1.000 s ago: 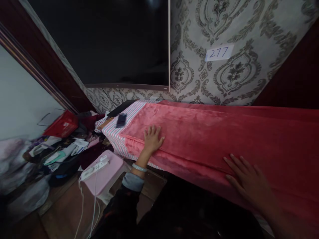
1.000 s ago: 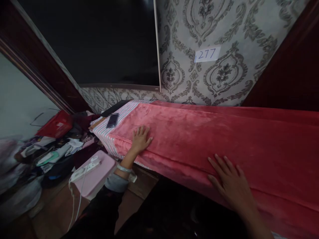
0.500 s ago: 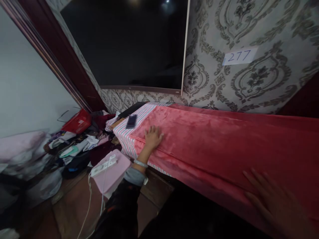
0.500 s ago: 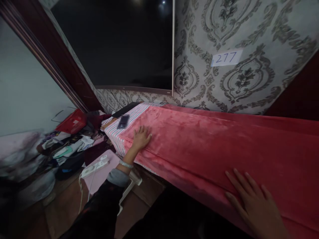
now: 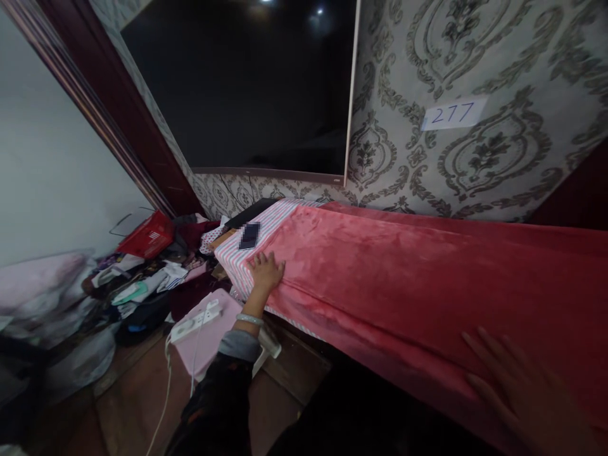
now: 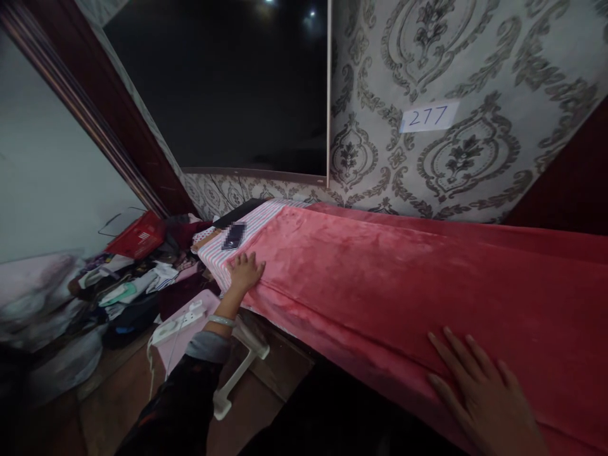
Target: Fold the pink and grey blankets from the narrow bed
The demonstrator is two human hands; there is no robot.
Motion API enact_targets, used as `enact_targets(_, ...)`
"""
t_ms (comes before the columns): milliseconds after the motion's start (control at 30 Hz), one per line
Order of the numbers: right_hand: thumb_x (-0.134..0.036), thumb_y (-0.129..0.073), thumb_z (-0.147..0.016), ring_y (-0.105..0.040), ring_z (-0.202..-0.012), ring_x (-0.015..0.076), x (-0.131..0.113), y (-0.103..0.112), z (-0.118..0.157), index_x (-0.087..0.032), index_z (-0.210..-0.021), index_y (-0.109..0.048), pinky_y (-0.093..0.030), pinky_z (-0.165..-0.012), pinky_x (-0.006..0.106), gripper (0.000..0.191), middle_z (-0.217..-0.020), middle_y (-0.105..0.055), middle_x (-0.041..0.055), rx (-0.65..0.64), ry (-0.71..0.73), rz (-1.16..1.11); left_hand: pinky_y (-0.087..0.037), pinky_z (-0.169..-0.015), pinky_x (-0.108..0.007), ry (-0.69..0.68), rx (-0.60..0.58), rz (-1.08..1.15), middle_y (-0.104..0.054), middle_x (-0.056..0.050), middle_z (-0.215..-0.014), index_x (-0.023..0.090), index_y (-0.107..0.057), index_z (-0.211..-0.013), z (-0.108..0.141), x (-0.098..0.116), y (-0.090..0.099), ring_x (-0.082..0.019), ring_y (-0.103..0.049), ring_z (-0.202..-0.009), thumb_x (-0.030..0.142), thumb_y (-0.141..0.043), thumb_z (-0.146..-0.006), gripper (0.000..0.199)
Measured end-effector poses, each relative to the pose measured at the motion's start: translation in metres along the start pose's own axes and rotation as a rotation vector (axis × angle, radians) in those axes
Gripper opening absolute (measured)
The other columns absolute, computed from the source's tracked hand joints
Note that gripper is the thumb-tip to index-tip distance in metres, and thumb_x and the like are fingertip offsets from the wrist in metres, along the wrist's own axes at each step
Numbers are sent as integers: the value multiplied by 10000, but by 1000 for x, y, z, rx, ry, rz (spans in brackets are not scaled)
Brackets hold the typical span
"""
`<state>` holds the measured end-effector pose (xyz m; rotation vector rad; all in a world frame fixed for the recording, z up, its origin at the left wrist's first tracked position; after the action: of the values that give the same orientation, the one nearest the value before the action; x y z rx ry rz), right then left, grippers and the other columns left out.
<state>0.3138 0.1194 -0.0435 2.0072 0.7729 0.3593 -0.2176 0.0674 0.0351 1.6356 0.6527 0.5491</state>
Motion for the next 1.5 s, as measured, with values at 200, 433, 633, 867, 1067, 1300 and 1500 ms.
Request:
enact_targets(200,-547,-258,-963,-499,-1343,372,-5,6,-4,-262,-1506,-510,-416,-1029,585,663,-1468,-567,107,31,49,67,-219,-1212,-637,-135,-24,14,-300,-146,-1673,224,-381,-1575,-22,26,2,-359,-235,-1549,510,-299,-1025,625)
enact_targets(433,-552,-334,-952,-507,-1352,345,3,-4,0,-312,-1491,-530,-403,-1057,554,622,-1494,-548,70,29,40,57,-299,-1177,-636,-117,-101,-21,-343,-166,-1650,230,-363,-1581,-42,17,-16,-358,-307,-1524,541,-297,-1011,652)
enact_targets(633,-543,-316,-972,-531,-1331,332,4,-9,2,-319,-1535,-477,-393,-1074,548,627,-1496,-549,54,24,79,57,-257,-1200,-640,-255,-47,0,-233,-165,-1691,189,-329,-1592,-65,54,1,-350,-226,-1556,516,-277,-1023,657)
enact_targets(867,-553,-351,-1000,-555,-1305,333,-5,4,-3,-312,-1580,-407,-401,-1054,526,631,-1496,-548,57,124,132,74,-218,-1210,-651,-283,-85,-4,-210,-157,-1696,205,-305,-1608,-88,67,-15,-343,-199,-1566,490,-286,-1030,644)
enact_targets(1067,-585,-360,-996,-521,-1346,327,-1,-3,-3,-299,-1516,-511,-383,-1097,529,612,-1494,-549,71,43,66,83,-232,-1217,-614,-239,-110,12,-174,-142,-1707,225,-258,-1624,-89,58,-24,-327,-193,-1569,511,-272,-1025,664)
enact_targets(1300,-623,-349,-1004,-439,-1424,304,-4,2,-13,-314,-1511,-514,-383,-1119,529,616,-1543,-497,55,-56,-44,57,-339,-1130,-670,-236,-137,-2,-300,-235,-1649,165,-329,-1591,-90,67,-3,-396,-318,-1510,496,-281,-1012,669)
enact_targets(1500,-605,-352,-1017,-400,-1452,295,-7,10,-17,-319,-1523,-490,-365,-1134,536,597,-1578,-450,45,-97,-91,36,-222,-1191,-679,-525,-73,37,-291,-223,-1657,137,-368,-1566,-35,121,9,-395,-229,-1544,504,-314,-1016,663)
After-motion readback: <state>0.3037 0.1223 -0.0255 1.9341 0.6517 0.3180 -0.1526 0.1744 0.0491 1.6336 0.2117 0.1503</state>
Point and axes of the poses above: each hand's wrist, its own z-axis away from the middle knuckle, its own y-axis out of the back of the hand, x = y × z, the point moved 8 cm from there along -z, towards the middle knuckle
